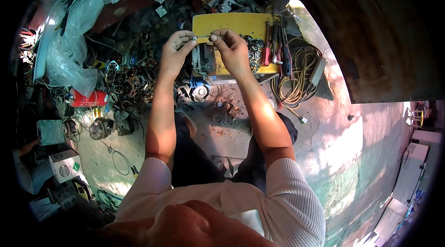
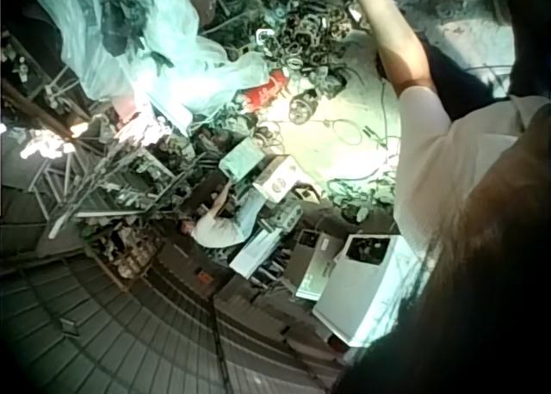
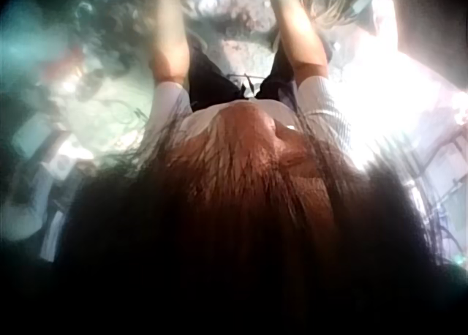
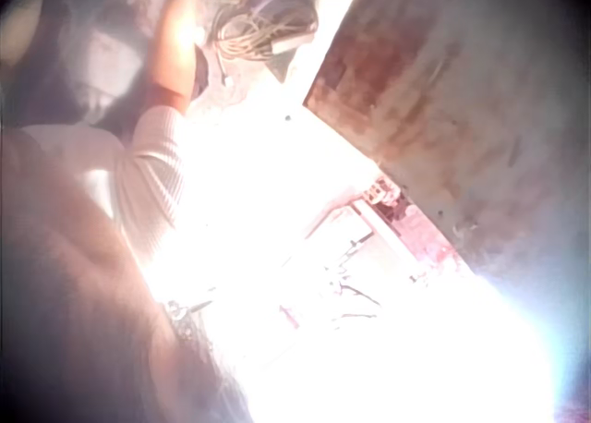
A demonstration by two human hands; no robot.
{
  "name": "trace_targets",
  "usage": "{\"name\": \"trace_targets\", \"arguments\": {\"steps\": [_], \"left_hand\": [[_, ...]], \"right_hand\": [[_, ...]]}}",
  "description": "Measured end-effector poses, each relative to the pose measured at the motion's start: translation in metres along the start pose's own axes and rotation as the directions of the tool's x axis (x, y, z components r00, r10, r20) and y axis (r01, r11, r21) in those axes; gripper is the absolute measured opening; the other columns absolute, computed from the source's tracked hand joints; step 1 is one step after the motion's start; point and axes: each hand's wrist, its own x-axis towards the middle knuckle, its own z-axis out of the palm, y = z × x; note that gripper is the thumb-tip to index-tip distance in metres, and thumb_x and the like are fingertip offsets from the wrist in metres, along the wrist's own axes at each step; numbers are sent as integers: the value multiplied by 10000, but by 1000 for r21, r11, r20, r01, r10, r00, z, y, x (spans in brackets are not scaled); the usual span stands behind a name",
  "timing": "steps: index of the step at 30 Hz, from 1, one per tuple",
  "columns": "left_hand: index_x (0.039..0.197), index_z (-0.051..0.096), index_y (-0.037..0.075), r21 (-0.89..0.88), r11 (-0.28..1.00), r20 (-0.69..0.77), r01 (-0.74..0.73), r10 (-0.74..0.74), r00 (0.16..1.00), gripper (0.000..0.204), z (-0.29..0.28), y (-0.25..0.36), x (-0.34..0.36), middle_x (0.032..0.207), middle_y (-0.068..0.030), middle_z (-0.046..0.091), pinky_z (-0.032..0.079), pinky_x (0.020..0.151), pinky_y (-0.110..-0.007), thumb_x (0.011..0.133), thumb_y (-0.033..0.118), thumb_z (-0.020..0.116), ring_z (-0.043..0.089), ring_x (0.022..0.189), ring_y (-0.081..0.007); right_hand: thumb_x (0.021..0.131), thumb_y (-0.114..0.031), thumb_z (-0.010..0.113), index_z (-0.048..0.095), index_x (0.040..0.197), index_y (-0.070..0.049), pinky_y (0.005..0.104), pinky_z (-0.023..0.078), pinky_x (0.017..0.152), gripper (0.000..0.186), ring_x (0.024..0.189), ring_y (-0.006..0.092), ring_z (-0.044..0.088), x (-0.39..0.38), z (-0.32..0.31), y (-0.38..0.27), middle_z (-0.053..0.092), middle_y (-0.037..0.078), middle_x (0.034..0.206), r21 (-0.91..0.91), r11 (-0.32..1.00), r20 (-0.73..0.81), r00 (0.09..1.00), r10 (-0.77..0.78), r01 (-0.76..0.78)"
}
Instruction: The person disassembles and reassembles a mechanical component, using a screwdriver to remove screws and handling various metal parts and housings by hand on a floor workspace.
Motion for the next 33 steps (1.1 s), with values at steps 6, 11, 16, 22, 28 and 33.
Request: {"name": "trace_targets", "arguments": {"steps": [6,11,16,22,28,33], "left_hand": [[1093,628,7,90,995,-25,-41,44,999,287,-1,1,-2,991,-102,720,491,832,-280,840,89,738,646,924,-133],[1107,629,21,155,986,-21,-62,66,998,317,-1,7,-4,1001,-105,723,491,839,-296,824,100,748,656,932,-143],[1108,634,32,237,967,-24,-93,101,995,334,-3,10,-6,1001,-104,720,492,847,-312,811,119,759,666,940,-160],[1123,626,18,310,939,47,-147,140,989,305,0,15,-8,1017,-90,706,486,879,-297,848,99,732,642,976,-142],[1138,622,23,359,923,31,-138,136,990,309,0,18,-8,1015,-94,710,482,879,-288,862,117,721,646,967,-136],[1151,616,20,324,936,57,-138,126,990,326,-1,20,-9,1024,-105,708,475,878,-292,856,111,722,645,977,-146]], "right_hand": [[944,-69,632,629,1068,51,257,517,757,173,813,112,633,-3,2,-5,681,58,937,-61,998,34,999,21,-19],[940,-77,641,641,1053,48,256,513,736,169,779,107,630,-3,1,-6,687,52,907,-73,997,27,1000,1,1],[934,-107,661,661,991,35,245,508,705,153,746,101,626,-2,-5,-8,687,44,833,-271,962,31,998,57,-46],[932,-117,667,619,1063,27,244,526,700,201,755,100,643,-7,0,-14,688,57,847,-232,970,18,997,79,-72],[917,-94,671,641,1023,12,244,513,664,153,725,84,635,-4,-4,3,692,48,835,-170,985,106,994,24,-6],[938,-219,657,668,916,20,272,506,628,240,652,106,626,-5,-7,0,686,73,746,-378,926,63,998,10,14]]}}
